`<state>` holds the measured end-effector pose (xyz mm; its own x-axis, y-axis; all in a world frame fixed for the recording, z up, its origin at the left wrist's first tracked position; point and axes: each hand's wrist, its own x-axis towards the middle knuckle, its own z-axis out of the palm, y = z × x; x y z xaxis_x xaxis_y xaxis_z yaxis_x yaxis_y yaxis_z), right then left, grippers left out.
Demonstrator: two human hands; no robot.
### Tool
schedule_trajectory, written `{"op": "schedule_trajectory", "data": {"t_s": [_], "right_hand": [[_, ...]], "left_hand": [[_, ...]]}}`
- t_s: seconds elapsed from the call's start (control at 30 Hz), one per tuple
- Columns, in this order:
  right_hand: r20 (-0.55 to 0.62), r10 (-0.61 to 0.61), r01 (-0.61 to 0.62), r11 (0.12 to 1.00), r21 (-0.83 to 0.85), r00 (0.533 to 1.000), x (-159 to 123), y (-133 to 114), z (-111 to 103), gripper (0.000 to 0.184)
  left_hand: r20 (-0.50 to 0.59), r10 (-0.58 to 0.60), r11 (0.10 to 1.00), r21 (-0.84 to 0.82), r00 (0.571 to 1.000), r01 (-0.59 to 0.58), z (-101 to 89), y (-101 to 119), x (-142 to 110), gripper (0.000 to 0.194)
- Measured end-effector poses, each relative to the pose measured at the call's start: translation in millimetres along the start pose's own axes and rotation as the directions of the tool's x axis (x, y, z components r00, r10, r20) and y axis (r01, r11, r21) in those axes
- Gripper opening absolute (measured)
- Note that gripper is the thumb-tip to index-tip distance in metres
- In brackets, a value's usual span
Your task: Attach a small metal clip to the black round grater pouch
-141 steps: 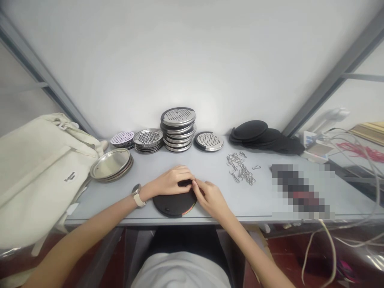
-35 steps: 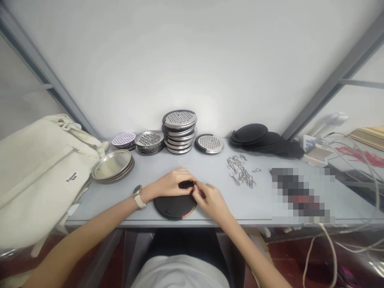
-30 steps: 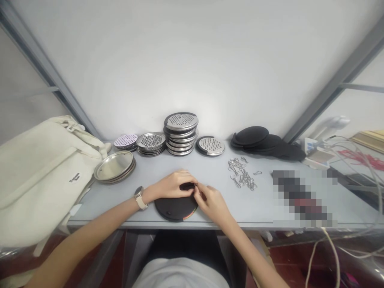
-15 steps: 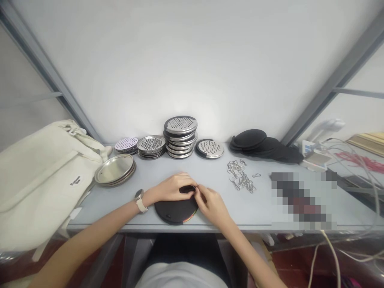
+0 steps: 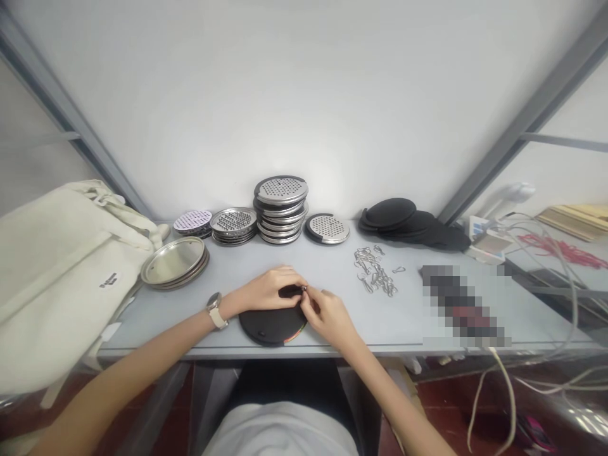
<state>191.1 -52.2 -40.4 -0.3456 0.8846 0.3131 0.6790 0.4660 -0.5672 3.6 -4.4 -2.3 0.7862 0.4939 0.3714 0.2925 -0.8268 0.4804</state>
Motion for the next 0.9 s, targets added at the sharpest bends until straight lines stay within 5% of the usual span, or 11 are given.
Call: {"op": "schedule_trajectory", "data": {"t_s": [0.9], "right_hand": [[0.006,0.006,-0.006,1.000,-0.003,1.000,-1.4,1.8,0.4,0.027]], "left_hand": [[-0.008,0.026,0.999,-0.024,1.000,-0.026,0.6,-1.3,0.1,0.019]]}}
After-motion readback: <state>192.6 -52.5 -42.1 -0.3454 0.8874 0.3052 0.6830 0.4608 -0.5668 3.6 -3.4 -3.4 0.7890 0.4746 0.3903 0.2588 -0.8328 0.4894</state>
